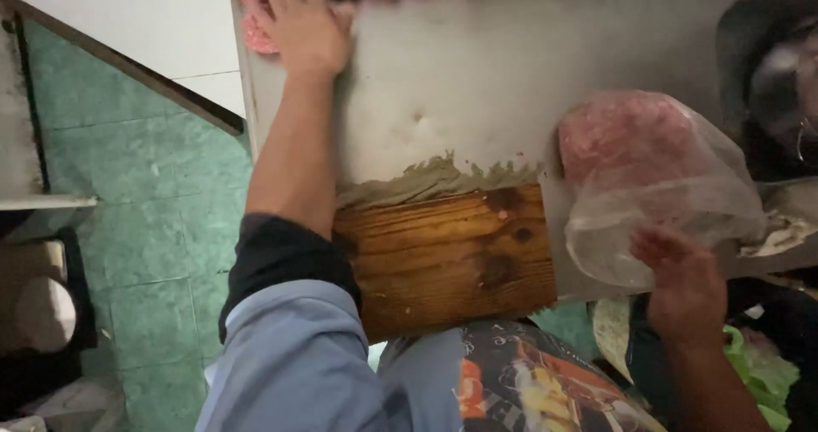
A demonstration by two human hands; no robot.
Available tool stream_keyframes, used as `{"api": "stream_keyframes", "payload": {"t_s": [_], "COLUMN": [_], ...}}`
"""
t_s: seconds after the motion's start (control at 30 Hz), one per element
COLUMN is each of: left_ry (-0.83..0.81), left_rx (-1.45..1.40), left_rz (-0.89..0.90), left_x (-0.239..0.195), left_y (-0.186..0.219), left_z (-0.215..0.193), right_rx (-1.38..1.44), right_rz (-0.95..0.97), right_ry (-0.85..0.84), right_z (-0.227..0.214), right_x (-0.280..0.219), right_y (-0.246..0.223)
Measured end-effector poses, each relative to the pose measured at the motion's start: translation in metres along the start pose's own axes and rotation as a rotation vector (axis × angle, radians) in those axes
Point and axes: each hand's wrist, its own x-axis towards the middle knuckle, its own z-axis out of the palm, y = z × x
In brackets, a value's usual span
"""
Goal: The person is taking ground meat from a plastic bag, shaping it into patties by hand, and placing them on a metal tray.
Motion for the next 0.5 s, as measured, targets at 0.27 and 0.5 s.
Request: {"api": "stream_keyframes", "payload": {"t_s": [0.27, 0.5], "left_ry": [0.06, -0.596], "left_rx": [-1.315, -1.425], "left_rz": [-0.881, 0.118], "left_x": [-0.015, -0.119], "left_y": [0.024, 0.315], "left_z": [-0.113, -0.204], "right_rx": [0.04, -1.033], "right_rz": [0.088, -0.274], "right_ry": [0.101, -0.282], "right_z": [-0.031, 0.002], "right_x": [0.055, 0.133], "right_y": [0.016, -0.051]}}
